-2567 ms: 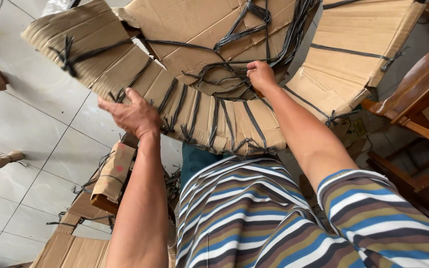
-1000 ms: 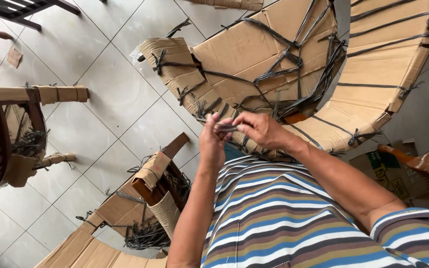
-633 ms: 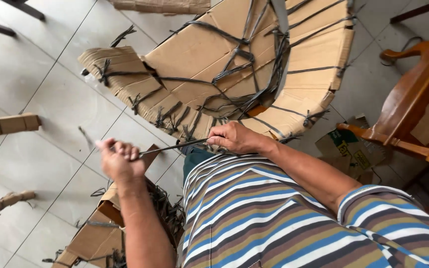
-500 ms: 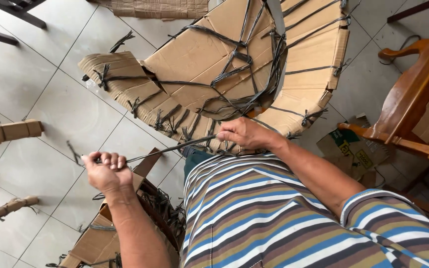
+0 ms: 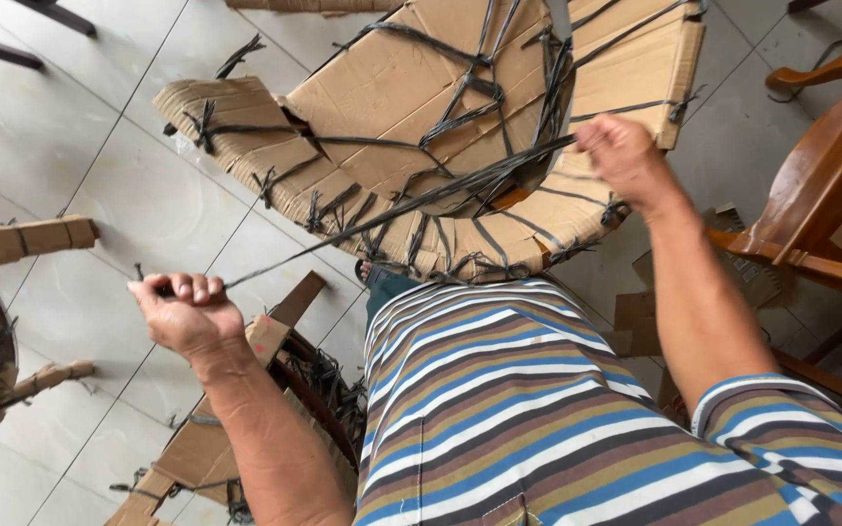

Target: The person ties black straps around the frame of a cardboard-covered chair. They repeatedly pull, loop, and knot the straps to secure the cardboard to the chair frame. The person works on multiple sections of the chair, adjusting and tightening the straps throughout the clip.

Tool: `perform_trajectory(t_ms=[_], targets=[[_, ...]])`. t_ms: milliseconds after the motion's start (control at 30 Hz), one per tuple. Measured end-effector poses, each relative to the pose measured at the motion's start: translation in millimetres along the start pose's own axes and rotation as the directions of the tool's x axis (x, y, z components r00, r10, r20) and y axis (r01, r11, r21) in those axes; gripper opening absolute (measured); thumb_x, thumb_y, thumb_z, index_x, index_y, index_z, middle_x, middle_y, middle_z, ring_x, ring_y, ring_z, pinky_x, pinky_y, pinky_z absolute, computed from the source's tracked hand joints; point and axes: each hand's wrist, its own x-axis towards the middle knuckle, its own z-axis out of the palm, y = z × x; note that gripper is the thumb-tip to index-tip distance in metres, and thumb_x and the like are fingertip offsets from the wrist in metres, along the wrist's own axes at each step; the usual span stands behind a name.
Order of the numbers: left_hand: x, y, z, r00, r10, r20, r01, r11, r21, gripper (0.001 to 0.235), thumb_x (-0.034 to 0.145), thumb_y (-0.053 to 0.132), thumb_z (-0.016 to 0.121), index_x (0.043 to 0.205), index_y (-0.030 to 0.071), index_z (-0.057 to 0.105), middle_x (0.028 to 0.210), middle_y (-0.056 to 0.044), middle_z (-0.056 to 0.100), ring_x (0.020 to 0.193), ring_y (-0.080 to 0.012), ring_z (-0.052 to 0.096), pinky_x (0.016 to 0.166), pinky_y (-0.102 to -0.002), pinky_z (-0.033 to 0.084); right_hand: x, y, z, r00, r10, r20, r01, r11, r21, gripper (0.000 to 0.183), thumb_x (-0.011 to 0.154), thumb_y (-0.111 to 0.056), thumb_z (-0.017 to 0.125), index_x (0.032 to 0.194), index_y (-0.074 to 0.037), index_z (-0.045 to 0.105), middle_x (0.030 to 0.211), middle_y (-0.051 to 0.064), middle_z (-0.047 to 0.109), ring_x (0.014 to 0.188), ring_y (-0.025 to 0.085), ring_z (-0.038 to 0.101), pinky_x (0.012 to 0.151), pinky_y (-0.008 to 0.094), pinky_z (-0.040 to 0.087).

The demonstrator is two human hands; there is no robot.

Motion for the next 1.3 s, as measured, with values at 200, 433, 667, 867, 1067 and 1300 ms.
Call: perform_trajectory(t_ms=[200, 433, 667, 867, 1067, 1300], targets=[[-21, 13, 13, 0.998, -0.014, -0.056, 0.013, 1.000, -0.016, 0.041, 0.102, 0.043, 0.051, 0.071, 0.016, 0.048, 0.057, 0.002, 0.036, 0.048, -0.0129, 0.035, 0.050, -0.029, 0.036, 5, 24, -30, 0.993, 0.053, -0.110, -0.039, 0.991, 0.125, 0.034, 0.120, -0.033, 0.054, 0.094, -0.012, 0.050, 0.091, -0.001, 0.049, 0.073, 0.006, 0.046, 0.057, 0.018, 0.041], [-19, 14, -1, 0.993, 0.037, -0.110, -0.032, 0.998, 0.049, 0.043, 0.098, 0.051, 0.054, 0.075, 0.017, 0.041, 0.057, 0.004, 0.029, 0.045, -0.0102, 0.025, 0.040, -0.027, 0.020, 7, 43, -35, 0.963, 0.119, -0.243, -0.076, 0.981, 0.180, 0.038, 0.117, -0.042, 0.059, 0.094, -0.014, 0.049, 0.081, -0.003, 0.044, 0.067, 0.005, 0.043, 0.053, 0.017, 0.040], [-25, 21, 5, 0.966, 0.023, -0.258, -0.007, 0.998, 0.063, 0.033, 0.094, 0.040, 0.051, 0.072, 0.015, 0.044, 0.056, 0.002, 0.030, 0.045, -0.0113, 0.021, 0.041, -0.026, 0.015, 2, 44, -49, 0.924, 0.206, -0.321, -0.122, 0.957, 0.263, 0.039, 0.114, -0.046, 0.063, 0.094, -0.016, 0.051, 0.075, -0.007, 0.043, 0.061, 0.002, 0.045, 0.050, 0.016, 0.041], [-28, 23, 15, 0.954, 0.044, -0.297, -0.034, 0.999, 0.038, 0.013, 0.076, 0.019, 0.051, 0.070, 0.014, 0.040, 0.057, 0.001, 0.029, 0.046, -0.0114, 0.018, 0.042, -0.026, 0.012, 5, 47, -53, 0.878, 0.256, -0.405, -0.133, 0.942, 0.307, 0.033, 0.116, -0.043, 0.059, 0.099, -0.016, 0.053, 0.073, -0.008, 0.045, 0.058, 0.002, 0.045, 0.047, 0.017, 0.040], [-10, 19, 7, 0.990, 0.084, -0.111, -0.081, 0.996, 0.026, 0.019, 0.100, 0.027, 0.058, 0.090, 0.011, 0.060, 0.063, 0.003, 0.044, 0.049, -0.0096, 0.038, 0.043, -0.026, 0.029, 6, 42, -57, 0.855, 0.275, -0.440, -0.174, 0.951, 0.257, 0.026, 0.122, -0.037, 0.055, 0.105, -0.017, 0.056, 0.078, -0.010, 0.048, 0.064, 0.001, 0.049, 0.054, 0.017, 0.044], [-11, 34, 10, 0.996, 0.050, -0.073, -0.050, 0.999, -0.002, 0.018, 0.091, 0.025, 0.076, 0.100, 0.008, 0.074, 0.089, -0.004, 0.070, 0.078, -0.0144, 0.067, 0.067, -0.028, 0.056, 29, 90, -73, 0.785, 0.234, -0.574, -0.100, 0.962, 0.255, 0.034, 0.123, -0.036, 0.059, 0.097, -0.013, 0.054, 0.073, -0.002, 0.050, 0.058, 0.007, 0.052, 0.046, 0.022, 0.043]])
